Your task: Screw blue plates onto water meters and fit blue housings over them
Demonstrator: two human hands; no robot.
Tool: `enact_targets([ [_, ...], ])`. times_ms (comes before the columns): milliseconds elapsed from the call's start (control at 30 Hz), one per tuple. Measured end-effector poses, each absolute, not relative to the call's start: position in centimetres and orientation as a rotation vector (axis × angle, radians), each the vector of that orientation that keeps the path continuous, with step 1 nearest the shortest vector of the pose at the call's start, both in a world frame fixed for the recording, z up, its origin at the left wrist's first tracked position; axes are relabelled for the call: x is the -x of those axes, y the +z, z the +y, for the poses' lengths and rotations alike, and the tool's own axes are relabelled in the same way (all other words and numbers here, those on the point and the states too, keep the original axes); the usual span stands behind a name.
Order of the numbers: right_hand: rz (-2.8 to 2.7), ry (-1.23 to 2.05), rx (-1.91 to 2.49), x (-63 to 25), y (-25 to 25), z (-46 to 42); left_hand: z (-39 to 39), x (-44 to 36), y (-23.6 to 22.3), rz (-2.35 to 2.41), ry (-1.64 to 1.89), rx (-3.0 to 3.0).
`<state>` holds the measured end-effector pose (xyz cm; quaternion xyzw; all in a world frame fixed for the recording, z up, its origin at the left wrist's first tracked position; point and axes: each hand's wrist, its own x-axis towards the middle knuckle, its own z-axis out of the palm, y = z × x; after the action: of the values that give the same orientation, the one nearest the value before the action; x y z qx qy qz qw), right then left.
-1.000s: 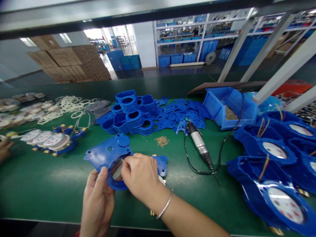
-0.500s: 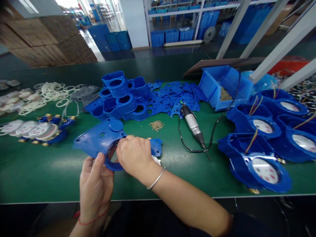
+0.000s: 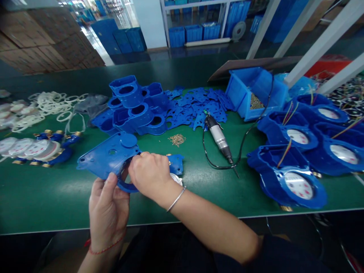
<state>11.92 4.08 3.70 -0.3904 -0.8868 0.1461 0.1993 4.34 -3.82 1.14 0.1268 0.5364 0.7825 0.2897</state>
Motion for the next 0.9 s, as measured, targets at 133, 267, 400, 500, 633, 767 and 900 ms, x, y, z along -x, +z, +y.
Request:
enact_targets([
  [133,-2.472,0.413,1.095,-12.0,3.7,4.0,-3.9,-4.3,1.2,1.429,2.072,-0.349],
  [267,-2.461,0.417,1.091,-12.0,3.6,4.0,-3.9,-4.3,1.3,1.427,2.088,-0.369],
  [400,-2.449,0.417,1.091,-11.9,3.5,4.0,-3.9,-4.3,1.3,1.424,2.085,-0.372],
  [500,-2.450,0.422,1.095,-11.9,3.4,4.0,-3.9,-4.3,1.3,1.426,2.082,-0.387],
  [633,-2.455,0.435,1.123,-11.9,3.5,3.9,-3.9,-4.5,1.4,1.462,2.083,-0.420],
  [767,-2.460,0.471,1.140,-12.3,3.6,4.0,-3.9,-5.0,1.5,1.477,2.092,-0.516],
  [900,-2.443,0.527,1.157,-12.7,3.5,3.8,-4.0,-5.4,1.4,1.538,2.114,-0.610],
])
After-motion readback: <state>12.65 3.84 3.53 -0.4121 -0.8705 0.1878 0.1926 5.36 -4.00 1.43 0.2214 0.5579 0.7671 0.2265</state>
